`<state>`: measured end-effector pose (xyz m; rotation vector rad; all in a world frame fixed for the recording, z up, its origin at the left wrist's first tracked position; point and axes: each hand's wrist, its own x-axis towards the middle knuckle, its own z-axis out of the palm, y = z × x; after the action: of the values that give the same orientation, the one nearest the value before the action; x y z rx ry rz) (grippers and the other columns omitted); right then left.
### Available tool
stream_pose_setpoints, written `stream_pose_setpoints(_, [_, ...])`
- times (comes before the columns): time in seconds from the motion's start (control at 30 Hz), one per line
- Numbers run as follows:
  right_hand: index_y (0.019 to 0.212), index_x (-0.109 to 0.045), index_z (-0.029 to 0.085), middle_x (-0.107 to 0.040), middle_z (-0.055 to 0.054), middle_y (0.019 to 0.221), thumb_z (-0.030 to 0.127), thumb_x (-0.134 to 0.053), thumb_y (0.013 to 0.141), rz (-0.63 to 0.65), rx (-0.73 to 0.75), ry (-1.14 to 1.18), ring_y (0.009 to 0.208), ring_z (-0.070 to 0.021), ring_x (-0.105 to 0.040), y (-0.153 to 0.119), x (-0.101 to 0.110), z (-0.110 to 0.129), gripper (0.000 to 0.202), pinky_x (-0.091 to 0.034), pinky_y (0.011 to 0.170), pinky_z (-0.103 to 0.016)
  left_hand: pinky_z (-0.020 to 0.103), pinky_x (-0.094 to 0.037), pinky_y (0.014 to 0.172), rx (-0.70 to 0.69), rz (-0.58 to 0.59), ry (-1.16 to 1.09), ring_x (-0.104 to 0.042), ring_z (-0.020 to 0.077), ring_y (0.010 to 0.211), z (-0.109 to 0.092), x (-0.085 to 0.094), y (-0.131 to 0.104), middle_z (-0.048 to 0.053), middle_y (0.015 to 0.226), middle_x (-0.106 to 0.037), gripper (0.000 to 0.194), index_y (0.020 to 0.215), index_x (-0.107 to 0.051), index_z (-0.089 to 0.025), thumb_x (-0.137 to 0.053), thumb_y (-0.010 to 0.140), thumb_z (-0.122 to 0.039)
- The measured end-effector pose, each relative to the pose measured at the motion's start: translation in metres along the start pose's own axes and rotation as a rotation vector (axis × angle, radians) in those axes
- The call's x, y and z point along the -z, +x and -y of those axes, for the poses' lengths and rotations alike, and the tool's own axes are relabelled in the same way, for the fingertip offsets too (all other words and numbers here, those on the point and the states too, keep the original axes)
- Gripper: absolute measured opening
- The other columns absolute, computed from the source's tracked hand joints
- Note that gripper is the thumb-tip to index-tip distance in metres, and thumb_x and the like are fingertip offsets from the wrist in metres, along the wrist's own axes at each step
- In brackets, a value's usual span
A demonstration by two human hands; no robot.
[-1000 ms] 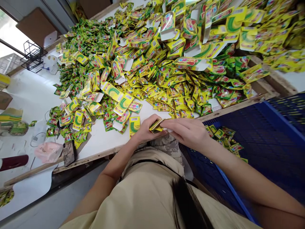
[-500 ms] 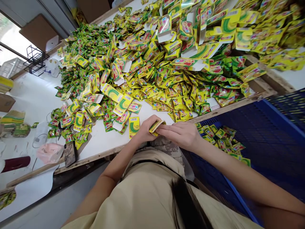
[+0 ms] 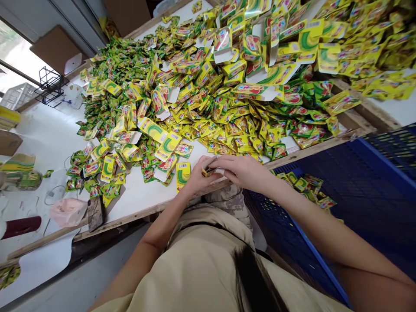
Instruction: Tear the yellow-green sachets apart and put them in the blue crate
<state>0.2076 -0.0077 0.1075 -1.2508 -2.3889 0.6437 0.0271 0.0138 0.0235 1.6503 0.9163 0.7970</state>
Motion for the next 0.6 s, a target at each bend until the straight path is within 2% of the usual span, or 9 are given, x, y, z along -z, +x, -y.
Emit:
stream_pose_setpoints(0.03, [0.113, -0.063, 0.021, -0.066, -0.009, 0.115, 0.014, -0.046, 0.085, -0.078, -0.035, 0.050, 0.094, -0.0192, -0.064, 0.002, -0.005, -0.005, 0.033, -0.047, 0.073, -0.028, 0.036, -0.046, 0.088, 0.058, -0.065, -0.022, -0.058, 0.0206, 0.099, 0.003, 0.000, 0.001, 0.007, 0.105, -0.062, 0.045, 0.109, -0.059, -0.018, -0.073, 0.070, -0.037])
stream_pose_setpoints(0.1, [0.115, -0.060, 0.018, -0.064, -0.012, 0.114, 0.017, -0.049, 0.084, -0.224, -0.160, 0.166, 0.083, -0.0174, -0.064, 0.005, -0.017, -0.017, 0.033, -0.049, 0.073, -0.030, 0.036, -0.048, 0.084, 0.182, -0.157, -0.070, -0.061, 0.0193, 0.090, 0.009, 0.000, 0.001, 0.006, 0.099, -0.066, 0.051, 0.107, -0.059, -0.017, -0.077, 0.064, -0.038])
stream_pose_setpoints(0.17, [0.113, -0.059, 0.016, -0.065, -0.011, 0.107, 0.025, -0.054, 0.082, -0.298, -0.309, 0.373, 0.065, -0.0132, -0.060, 0.010, -0.031, -0.028, 0.032, -0.049, 0.064, -0.029, 0.035, -0.050, 0.079, 0.285, -0.152, -0.134, -0.062, 0.0183, 0.082, 0.013, 0.002, 0.001, 0.006, 0.091, -0.068, 0.049, 0.100, -0.062, -0.014, -0.080, 0.061, -0.039])
stream_pose_setpoints(0.27, [0.104, -0.058, 0.016, -0.064, -0.004, 0.082, 0.039, -0.058, 0.081, -0.219, -0.457, 0.839, 0.053, -0.0098, -0.053, 0.018, -0.053, -0.042, 0.032, -0.046, 0.052, -0.025, 0.035, -0.050, 0.078, 0.361, -0.051, -0.212, -0.062, 0.0181, 0.077, 0.019, 0.004, 0.000, 0.005, 0.083, -0.069, 0.043, 0.088, -0.064, -0.012, -0.079, 0.060, -0.040])
stream_pose_setpoints(0.33, [0.096, -0.059, 0.016, -0.060, 0.001, 0.069, 0.043, -0.063, 0.077, -0.123, -0.511, 1.065, 0.049, -0.0077, -0.049, 0.024, -0.065, -0.050, 0.033, -0.043, 0.048, -0.022, 0.035, -0.049, 0.082, 0.379, -0.006, -0.246, -0.063, 0.0194, 0.082, 0.022, 0.005, 0.001, 0.006, 0.086, -0.070, 0.046, 0.090, -0.065, -0.011, -0.080, 0.059, -0.041])
stream_pose_setpoints(0.4, [0.091, -0.060, 0.017, -0.057, 0.005, 0.065, 0.041, -0.072, 0.068, -0.046, -0.564, 1.206, 0.046, -0.0049, -0.044, 0.029, -0.072, -0.057, 0.036, -0.040, 0.045, -0.019, 0.037, -0.047, 0.090, 0.406, -0.014, -0.340, -0.063, 0.0219, 0.093, 0.024, 0.005, 0.002, 0.007, 0.096, -0.070, 0.051, 0.100, -0.064, -0.013, -0.078, 0.062, -0.044])
stream_pose_setpoints(0.47, [0.087, -0.060, 0.017, -0.056, 0.006, 0.063, 0.038, -0.079, 0.061, 0.026, -0.617, 1.338, 0.043, -0.0029, -0.042, 0.033, -0.075, -0.064, 0.038, -0.038, 0.043, -0.017, 0.039, -0.044, 0.097, 0.486, -0.051, -0.526, -0.062, 0.0246, 0.104, 0.022, 0.005, 0.002, 0.008, 0.106, -0.069, 0.054, 0.108, -0.062, -0.015, -0.070, 0.070, -0.053])
stream_pose_setpoints(0.53, [0.085, -0.060, 0.018, -0.055, 0.007, 0.061, 0.036, -0.083, 0.057, 0.083, -0.659, 1.469, 0.042, -0.0026, -0.042, 0.035, -0.075, -0.069, 0.041, -0.039, 0.042, -0.017, 0.041, -0.042, 0.102, 0.601, -0.064, -0.717, -0.060, 0.0266, 0.111, 0.019, 0.006, 0.003, 0.010, 0.111, -0.069, 0.055, 0.111, -0.062, -0.016, -0.058, 0.078, -0.060])
stream_pose_setpoints(0.6, [0.082, -0.058, 0.018, -0.054, 0.007, 0.058, 0.037, -0.085, 0.056, 0.102, -0.682, 1.577, 0.043, -0.0037, -0.044, 0.034, -0.074, -0.071, 0.042, -0.041, 0.043, -0.018, 0.042, -0.039, 0.106, 0.685, -0.049, -0.833, -0.058, 0.0269, 0.116, 0.014, 0.008, 0.005, 0.010, 0.113, -0.068, 0.053, 0.112, -0.062, -0.016, -0.051, 0.083, -0.059])
